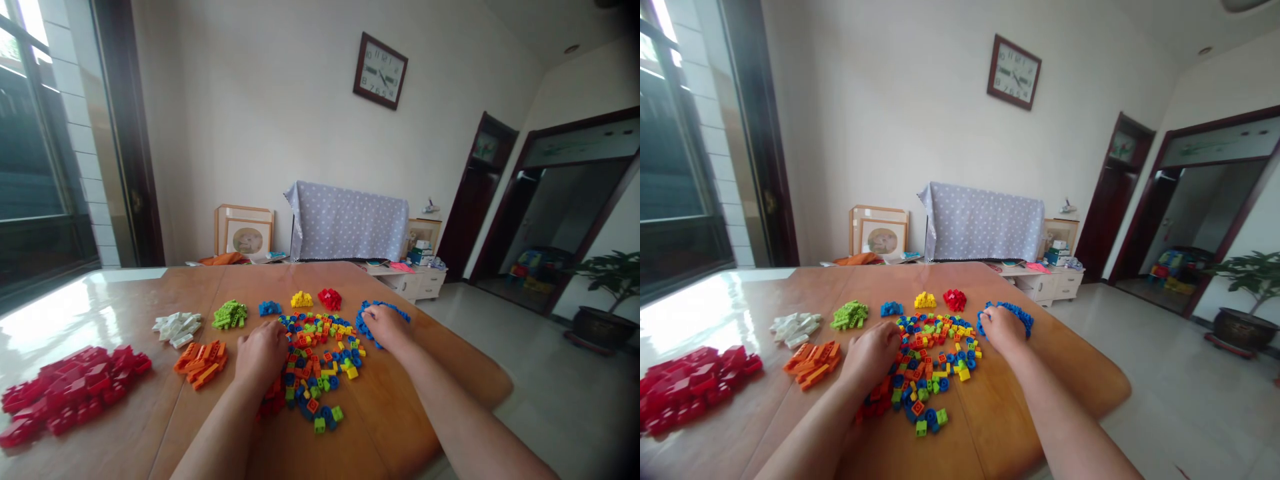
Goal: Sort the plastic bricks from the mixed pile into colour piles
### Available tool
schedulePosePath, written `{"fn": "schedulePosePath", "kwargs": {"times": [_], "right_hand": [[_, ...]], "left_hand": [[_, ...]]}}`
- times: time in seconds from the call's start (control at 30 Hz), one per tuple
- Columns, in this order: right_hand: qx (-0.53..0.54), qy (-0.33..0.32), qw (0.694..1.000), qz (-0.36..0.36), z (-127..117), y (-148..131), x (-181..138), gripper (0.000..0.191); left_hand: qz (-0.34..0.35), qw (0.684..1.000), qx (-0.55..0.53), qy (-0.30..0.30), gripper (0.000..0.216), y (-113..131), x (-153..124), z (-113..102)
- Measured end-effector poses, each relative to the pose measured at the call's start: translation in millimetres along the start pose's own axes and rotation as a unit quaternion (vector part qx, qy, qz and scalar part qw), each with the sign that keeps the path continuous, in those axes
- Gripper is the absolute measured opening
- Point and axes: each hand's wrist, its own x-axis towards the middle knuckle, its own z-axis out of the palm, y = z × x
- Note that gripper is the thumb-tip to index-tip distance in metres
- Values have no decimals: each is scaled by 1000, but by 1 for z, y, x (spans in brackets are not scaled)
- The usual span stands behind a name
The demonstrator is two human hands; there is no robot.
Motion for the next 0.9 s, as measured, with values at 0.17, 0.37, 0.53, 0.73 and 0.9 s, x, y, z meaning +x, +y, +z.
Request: {"fn": "schedulePosePath", "kwargs": {"times": [0.17, 0.37, 0.53, 0.73, 0.9], "right_hand": [[-38, 27, 998, 42, -1, 33, 7, 40], [-29, 40, 997, 62, 15, 47, 11, 37], [10, 70, 995, 64, 26, 56, 12, 37], [96, 75, 993, 0, 29, 46, 2, 33], [184, -18, 977, -105, 33, 24, -17, 24]], "left_hand": [[-4, 1000, -2, 2, 20, -1, 0, 2], [-5, 1000, 8, -3, 20, 0, -1, 1], [-4, 1000, -4, -1, 21, -1, 1, 3], [-3, 1000, -4, -1, 21, -2, 1, 5], [-8, 1000, -6, -4, 22, 0, 0, 3]]}}
